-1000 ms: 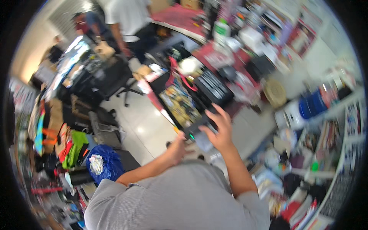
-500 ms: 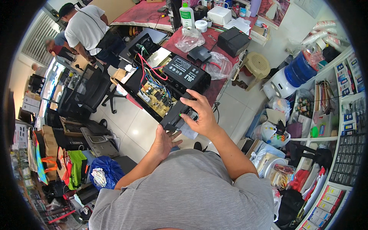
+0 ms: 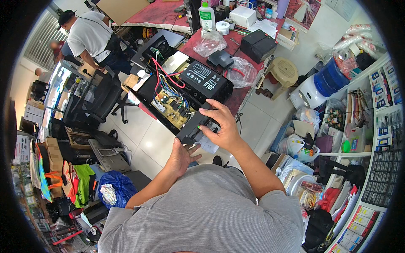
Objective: The person places a black battery into the chassis of an electronic device, fits a black plastic cover over internal components, and uses a screwdriver to tighten a screw inside the casing.
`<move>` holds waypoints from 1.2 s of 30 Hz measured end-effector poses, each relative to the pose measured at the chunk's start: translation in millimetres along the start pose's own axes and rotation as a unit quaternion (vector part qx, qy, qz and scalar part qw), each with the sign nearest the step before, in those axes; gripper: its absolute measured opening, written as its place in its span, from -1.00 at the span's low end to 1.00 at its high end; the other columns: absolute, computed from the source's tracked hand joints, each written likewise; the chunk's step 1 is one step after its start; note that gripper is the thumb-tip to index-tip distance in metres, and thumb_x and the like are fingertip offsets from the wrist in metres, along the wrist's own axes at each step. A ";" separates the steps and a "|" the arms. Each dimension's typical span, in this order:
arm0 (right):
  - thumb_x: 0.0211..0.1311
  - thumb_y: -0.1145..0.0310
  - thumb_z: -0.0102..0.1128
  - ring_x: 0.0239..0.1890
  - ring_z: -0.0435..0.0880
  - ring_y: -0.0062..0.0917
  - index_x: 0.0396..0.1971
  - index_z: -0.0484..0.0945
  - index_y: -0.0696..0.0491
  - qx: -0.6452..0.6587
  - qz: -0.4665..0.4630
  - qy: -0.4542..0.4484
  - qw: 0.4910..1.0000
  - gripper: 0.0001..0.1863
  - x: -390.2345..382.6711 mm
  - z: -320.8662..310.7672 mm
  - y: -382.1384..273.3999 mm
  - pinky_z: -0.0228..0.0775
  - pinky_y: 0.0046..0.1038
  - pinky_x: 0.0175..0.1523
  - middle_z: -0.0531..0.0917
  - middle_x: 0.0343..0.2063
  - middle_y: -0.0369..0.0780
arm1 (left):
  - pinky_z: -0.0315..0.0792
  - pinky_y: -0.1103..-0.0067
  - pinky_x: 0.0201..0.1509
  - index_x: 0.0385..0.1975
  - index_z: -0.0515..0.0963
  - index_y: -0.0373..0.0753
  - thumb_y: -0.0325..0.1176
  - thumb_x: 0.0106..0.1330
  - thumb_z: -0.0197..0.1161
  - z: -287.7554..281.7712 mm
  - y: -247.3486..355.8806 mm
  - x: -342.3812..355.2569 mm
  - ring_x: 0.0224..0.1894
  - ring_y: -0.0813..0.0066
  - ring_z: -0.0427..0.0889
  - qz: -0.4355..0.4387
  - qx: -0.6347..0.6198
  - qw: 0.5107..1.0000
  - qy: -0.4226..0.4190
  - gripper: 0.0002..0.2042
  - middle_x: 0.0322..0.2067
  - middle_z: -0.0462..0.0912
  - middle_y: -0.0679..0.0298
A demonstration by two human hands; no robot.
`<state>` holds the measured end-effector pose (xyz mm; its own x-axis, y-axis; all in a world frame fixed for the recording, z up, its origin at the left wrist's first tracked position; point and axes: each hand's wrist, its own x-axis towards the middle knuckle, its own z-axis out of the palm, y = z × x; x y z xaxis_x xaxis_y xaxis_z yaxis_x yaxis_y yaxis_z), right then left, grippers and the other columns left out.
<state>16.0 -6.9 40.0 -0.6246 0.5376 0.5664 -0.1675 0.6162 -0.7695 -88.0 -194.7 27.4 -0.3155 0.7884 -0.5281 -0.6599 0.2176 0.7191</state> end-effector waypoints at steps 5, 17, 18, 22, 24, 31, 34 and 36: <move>-0.15 0.51 0.58 0.23 0.54 -0.19 0.05 0.67 -0.04 0.004 0.011 0.005 1.000 -0.39 -1.9 2.2 0.8 0.38 -0.26 0.29 0.53 0.23 -0.06 | 0.09 -0.20 0.42 0.50 -0.06 -0.10 0.70 -0.04 0.11 -2.5 -1.6 1.5 0.50 -0.10 0.08 0.000 -0.002 1.000 -0.006 0.24 0.45 0.04 -0.02; -0.14 0.59 0.58 0.21 0.56 -0.28 0.06 0.66 -0.02 -0.001 0.003 -0.003 1.000 -0.37 0.4 0.9 -0.5 0.41 -0.31 0.29 0.51 0.24 -0.08 | 0.09 -0.22 0.41 0.50 -0.07 -0.07 0.69 -0.04 0.13 0.5 2.3 -0.2 0.49 -0.13 0.09 0.001 -0.004 1.000 -0.005 0.23 0.45 0.03 -0.03; -0.16 0.55 0.58 0.21 0.56 -0.25 0.04 0.67 -0.03 0.001 0.008 0.002 1.000 -0.39 0.6 1.6 -1.1 0.41 -0.30 0.27 0.53 0.23 -0.07 | 0.09 -0.22 0.41 0.50 -0.07 -0.06 0.69 -0.05 0.13 0.2 2.3 0.1 0.49 -0.14 0.09 0.001 -0.004 1.000 -0.006 0.23 0.45 0.03 -0.04; -0.16 0.52 0.59 0.20 0.57 -0.21 0.02 0.68 -0.03 -0.004 0.011 0.003 1.000 -0.40 1.6 1.0 -2.4 0.42 -0.29 0.26 0.54 0.22 -0.06 | 0.06 -0.24 0.42 0.50 -0.07 -0.05 0.69 -0.06 0.14 -0.6 1.9 0.1 0.49 -0.14 0.08 0.001 -0.005 1.000 -0.006 0.23 0.46 0.02 -0.02; -0.16 0.52 0.60 0.20 0.57 -0.20 0.02 0.68 -0.03 -0.006 0.004 0.004 1.000 -0.40 2.2 0.8 -1.8 0.42 -0.29 0.26 0.54 0.22 -0.06 | 0.04 -0.24 0.42 0.50 -0.08 -0.05 0.69 -0.06 0.14 -1.3 1.3 1.1 0.49 -0.14 0.07 0.000 -0.006 1.000 -0.008 0.23 0.47 0.02 0.00; -0.15 0.51 0.60 0.21 0.57 -0.19 0.02 0.68 -0.02 0.002 0.003 0.011 1.000 -0.41 1.3 1.8 -1.0 0.42 -0.28 0.26 0.55 0.21 -0.06 | 0.02 -0.25 0.43 0.51 -0.08 -0.05 0.70 -0.07 0.13 0.6 4.3 -0.5 0.50 -0.13 0.05 -0.001 0.002 1.000 -0.017 0.24 0.47 0.01 0.02; -0.15 0.50 0.59 0.21 0.57 -0.19 0.03 0.68 -0.03 -0.008 0.001 0.007 1.000 -0.41 2.0 0.7 -1.9 0.42 -0.28 0.26 0.55 0.21 -0.06 | 0.04 -0.24 0.43 0.51 -0.08 -0.06 0.71 -0.07 0.12 -0.6 2.5 -0.3 0.50 -0.13 0.05 -0.003 0.003 1.000 -0.015 0.25 0.46 0.03 0.01; -0.15 0.50 0.59 0.21 0.57 -0.19 0.03 0.68 -0.03 -0.005 0.000 0.007 1.000 -0.41 2.3 0.8 -2.4 0.42 -0.28 0.26 0.55 0.21 -0.06 | 0.05 -0.23 0.43 0.51 -0.08 -0.07 0.71 -0.07 0.12 -1.5 1.9 0.4 0.50 -0.12 0.05 -0.005 0.002 1.000 -0.016 0.25 0.46 0.03 0.00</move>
<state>14.4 -7.6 42.9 -0.6132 0.5463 0.5705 -0.1592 0.6219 -0.7667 -90.4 -194.8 27.9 -0.2874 0.8038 -0.5209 -0.6601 0.2278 0.7158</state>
